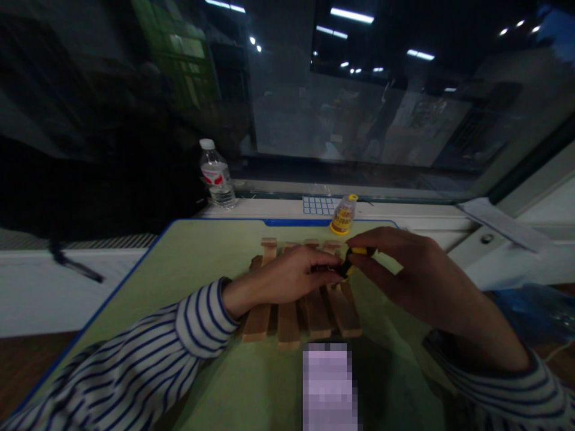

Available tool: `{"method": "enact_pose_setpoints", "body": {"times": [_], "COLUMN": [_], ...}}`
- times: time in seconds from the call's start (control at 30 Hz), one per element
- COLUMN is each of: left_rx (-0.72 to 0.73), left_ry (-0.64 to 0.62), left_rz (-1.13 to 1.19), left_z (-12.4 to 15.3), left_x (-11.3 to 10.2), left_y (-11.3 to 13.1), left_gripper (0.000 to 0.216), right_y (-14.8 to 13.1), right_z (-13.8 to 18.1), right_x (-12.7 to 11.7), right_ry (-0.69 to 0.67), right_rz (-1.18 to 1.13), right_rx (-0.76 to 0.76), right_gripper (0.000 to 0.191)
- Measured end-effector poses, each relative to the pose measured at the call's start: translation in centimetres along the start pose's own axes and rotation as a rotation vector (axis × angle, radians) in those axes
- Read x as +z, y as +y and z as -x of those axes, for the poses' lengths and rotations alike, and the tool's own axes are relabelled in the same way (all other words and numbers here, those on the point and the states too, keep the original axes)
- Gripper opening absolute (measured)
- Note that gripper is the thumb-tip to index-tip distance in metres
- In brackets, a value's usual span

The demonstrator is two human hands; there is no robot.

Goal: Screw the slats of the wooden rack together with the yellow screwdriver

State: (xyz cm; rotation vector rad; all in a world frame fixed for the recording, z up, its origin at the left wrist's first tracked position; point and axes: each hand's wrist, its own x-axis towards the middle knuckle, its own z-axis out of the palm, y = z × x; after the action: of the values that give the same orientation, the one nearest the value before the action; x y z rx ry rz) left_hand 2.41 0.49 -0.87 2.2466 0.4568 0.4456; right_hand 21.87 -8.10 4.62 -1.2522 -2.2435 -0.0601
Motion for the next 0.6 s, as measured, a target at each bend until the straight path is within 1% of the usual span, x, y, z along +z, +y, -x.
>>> {"method": "enact_pose_setpoints", "body": {"times": [0.2, 0.37, 0.47, 0.6], "left_rx": [-0.015, -0.038, -0.052, -0.029], "left_ry": [0.004, 0.081, 0.083, 0.078], "left_rz": [-0.041, -0.056, -0.07, -0.078], "left_z": [0.04, 0.11, 0.13, 0.12], "left_x": [0.0, 0.07, 0.12, 0.14], "left_y": [0.31, 0.44, 0.28, 0.04], "left_gripper": [0.02, 0.022, 0.022, 0.022], "right_y": [0.05, -0.13, -0.13, -0.06], "right_z": [-0.16, -0.34, -0.24, -0.05], "right_x": [0.27, 0.25, 0.2, 0.1], "right_ry": [0.001, -0.004, 0.002, 0.002], "right_rz": [0.006, 0.008, -0.011, -0.039], "right_rx": [0.003, -0.001, -0.014, -0.032], "right_gripper": [0.02, 0.019, 0.023, 0.033]}}
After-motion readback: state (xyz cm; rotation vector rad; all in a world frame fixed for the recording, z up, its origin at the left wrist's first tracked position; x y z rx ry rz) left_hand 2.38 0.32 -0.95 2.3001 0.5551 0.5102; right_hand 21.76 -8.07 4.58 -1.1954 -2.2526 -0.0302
